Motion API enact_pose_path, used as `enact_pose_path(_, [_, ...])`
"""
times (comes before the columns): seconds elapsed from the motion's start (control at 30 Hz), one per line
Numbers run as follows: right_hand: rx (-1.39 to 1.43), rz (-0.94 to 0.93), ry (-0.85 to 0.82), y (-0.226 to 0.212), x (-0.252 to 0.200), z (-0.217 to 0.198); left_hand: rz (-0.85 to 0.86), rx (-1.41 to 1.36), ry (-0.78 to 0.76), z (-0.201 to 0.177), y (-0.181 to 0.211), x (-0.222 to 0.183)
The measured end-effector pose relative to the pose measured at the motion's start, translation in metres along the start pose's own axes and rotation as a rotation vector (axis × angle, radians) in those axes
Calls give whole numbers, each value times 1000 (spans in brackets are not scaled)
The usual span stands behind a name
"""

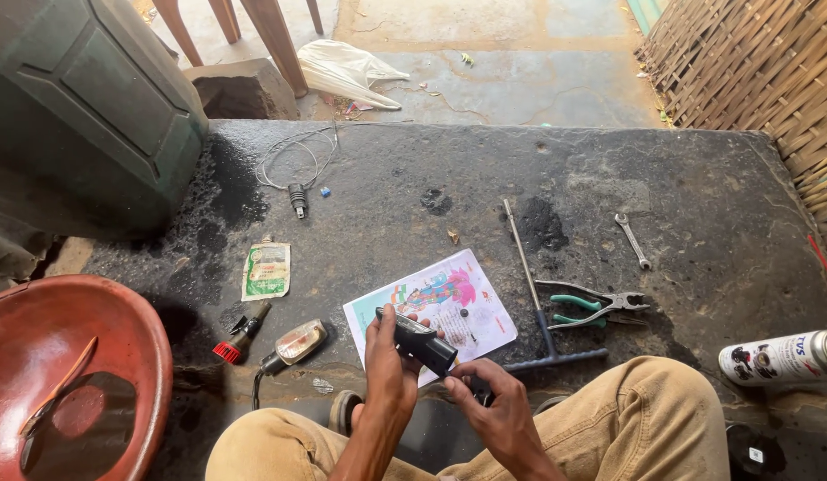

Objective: Repairing and cleaning a motorcycle turn signal light component using various tools.

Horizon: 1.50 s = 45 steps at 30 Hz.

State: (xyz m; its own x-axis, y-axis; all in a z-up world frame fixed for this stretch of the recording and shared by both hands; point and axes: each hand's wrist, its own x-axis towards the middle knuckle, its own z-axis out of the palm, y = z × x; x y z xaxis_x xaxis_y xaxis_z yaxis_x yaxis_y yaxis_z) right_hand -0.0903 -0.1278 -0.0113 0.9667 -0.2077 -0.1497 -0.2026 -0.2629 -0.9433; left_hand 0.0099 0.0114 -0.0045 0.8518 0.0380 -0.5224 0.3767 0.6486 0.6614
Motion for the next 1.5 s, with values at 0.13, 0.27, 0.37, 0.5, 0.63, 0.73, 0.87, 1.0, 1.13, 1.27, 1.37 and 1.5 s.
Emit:
enact_pose_path(0.13, [27,1,39,6,9,-4,-92,-67,-52,-9,-3,14])
enact_pose_path(0.27, [-54,10,46,-5,8,-6,-245,-158,-85,-24,-14,28])
enact_pose_path(0.37, [-113,-86,111,2,10,-7,-234,-83,-58,-13,-4,13])
enact_pose_path(0.5, [-133,-113,167,4,13,-15,-381,-54,-286,-4,4,1])
enact_pose_path(0.63, [-253,-385,229,-7,12,-24,-363,8,-415,-10,6,8])
enact_pose_path(0.73, [-293,-412,234,-11,9,-23,-377,91,-429,-19,-2,18])
enact_pose_path(0.87, [-265,-304,168,-2,11,-22,-445,74,-328,-13,0,13])
enact_pose_path(1.0, [-217,-204,153,6,15,-24,-432,48,-226,-20,-6,25])
enact_pose_path(1.13, [-17,-31,143,25,22,-30,-393,52,-197,-25,-6,27])
enact_pose_path(1.27, [39,60,161,33,28,-44,-394,-39,-210,-24,-6,29])
enact_pose_path(1.37, [-37,121,-16,58,37,-51,-394,-63,-173,-17,5,22])
enact_pose_path(1.5, [-53,162,-477,75,39,-56,-421,-102,-196,-21,3,26])
